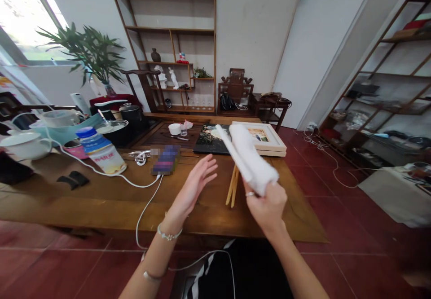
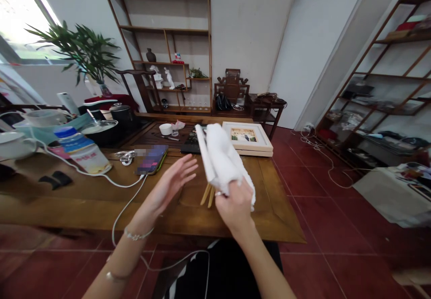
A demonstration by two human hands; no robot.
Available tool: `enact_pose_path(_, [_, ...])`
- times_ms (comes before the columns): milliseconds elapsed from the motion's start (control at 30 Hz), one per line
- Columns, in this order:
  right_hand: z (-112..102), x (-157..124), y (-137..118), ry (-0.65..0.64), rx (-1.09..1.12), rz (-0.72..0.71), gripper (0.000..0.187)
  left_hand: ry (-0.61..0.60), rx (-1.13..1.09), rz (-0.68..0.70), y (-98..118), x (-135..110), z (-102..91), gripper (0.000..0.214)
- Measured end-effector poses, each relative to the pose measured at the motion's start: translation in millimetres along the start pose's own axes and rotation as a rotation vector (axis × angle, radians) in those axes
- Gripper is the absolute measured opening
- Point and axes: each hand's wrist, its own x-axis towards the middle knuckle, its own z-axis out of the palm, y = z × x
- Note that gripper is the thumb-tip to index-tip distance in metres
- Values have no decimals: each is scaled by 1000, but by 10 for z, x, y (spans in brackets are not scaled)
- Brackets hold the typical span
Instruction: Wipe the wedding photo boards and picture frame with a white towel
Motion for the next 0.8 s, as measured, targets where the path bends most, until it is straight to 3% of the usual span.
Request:
enact_pose_path(100, [-106,145,-4,566,375,284,25,205,18,-172,-323,126,-114,46])
enact_pose_path(167, [-124,212,-36,736,700,354,39,237,-78,-231,-476,154,-110,47])
enact_pose_path(267, [-58,221,-54,796,1083,448,53,46,-288,-291,-579,109,7,36])
enact_pose_path(300, [-24,202,-35,780,1154,489,56,43,-334,-260,-588,86,52,35])
enact_pose_path(400, [29,117,112,679,1285,618,55,205,-332,-148,-568,44,109,34])
enact_pose_path(500, [-61,47,341,623,1381,701,48,301,-219,-151,-485,77,-8,30])
enact_pose_path(633, [-275,10,566,816,1218,648,57,195,-91,-283,-340,188,-278,28])
enact_pose_path(733, [-336,-41,674,965,863,479,76,144,-13,-380,-306,281,-395,27])
enact_pose_path(800, [-327,-112,792,1001,547,406,70,140,11,-388,-337,341,-417,24])
